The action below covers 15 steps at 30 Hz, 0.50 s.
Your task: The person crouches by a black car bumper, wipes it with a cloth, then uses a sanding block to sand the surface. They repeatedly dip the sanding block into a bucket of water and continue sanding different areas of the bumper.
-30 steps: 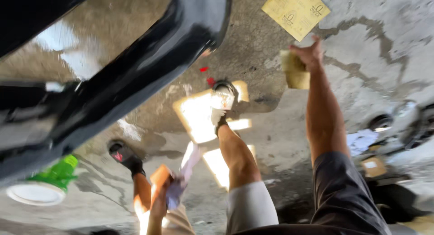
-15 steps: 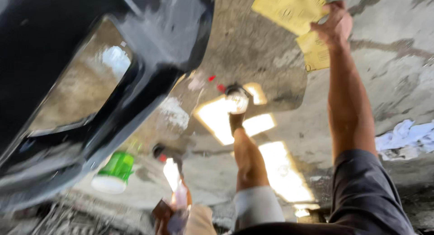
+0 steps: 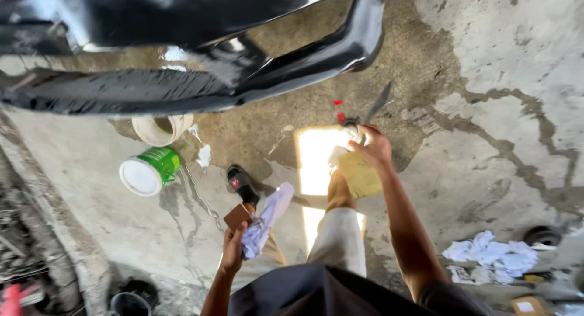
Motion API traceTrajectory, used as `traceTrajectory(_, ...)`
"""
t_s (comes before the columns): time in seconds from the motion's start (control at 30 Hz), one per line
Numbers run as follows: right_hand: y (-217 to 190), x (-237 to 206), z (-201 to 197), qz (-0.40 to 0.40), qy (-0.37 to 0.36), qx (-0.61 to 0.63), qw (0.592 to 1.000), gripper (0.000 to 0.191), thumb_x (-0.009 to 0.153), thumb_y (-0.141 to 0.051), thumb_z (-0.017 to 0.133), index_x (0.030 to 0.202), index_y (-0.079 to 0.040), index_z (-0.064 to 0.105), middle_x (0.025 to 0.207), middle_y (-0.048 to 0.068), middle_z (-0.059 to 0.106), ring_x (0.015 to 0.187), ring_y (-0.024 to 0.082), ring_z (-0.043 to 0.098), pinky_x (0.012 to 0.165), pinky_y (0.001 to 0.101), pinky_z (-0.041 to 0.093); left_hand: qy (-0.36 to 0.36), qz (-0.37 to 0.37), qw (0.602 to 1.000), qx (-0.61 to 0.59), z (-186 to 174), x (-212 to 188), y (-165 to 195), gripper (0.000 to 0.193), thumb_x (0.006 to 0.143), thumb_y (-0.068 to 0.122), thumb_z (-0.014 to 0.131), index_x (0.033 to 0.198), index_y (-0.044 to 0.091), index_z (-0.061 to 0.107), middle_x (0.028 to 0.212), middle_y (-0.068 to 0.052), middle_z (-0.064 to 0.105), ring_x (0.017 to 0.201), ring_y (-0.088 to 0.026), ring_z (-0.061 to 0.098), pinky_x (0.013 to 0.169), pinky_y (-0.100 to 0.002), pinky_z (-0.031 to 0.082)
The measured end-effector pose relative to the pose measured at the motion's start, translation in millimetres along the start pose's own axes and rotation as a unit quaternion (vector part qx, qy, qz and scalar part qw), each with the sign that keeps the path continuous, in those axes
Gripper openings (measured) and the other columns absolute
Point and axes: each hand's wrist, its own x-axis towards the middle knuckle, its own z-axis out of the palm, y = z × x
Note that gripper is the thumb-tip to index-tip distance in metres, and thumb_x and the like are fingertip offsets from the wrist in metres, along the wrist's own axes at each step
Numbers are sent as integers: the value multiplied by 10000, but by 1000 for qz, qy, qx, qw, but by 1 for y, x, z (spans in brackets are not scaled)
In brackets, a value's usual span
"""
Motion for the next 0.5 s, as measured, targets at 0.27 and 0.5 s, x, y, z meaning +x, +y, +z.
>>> traceTrajectory(0.27,-227,-73,140,-49,-32,-90,994,585,765,-512,846,1125,-65,734,1124,163,737,1037,294,703,889,393,542,19,10,994,-106,-235,-46,-8,365,1023,352,546,1139,36,688,943,-67,706,772,-199,624,655,-365,486)
traceTrajectory(0.5,-373,-158,193,14,-67,-200,977,713,719,-593,845,1190,-67,745,837,128,758,763,244,710,739,407,562,100,271,952,-96,-484,-99,13,196,996,217,627,993,26,667,977,-28,593,903,-145,531,817,-303,443)
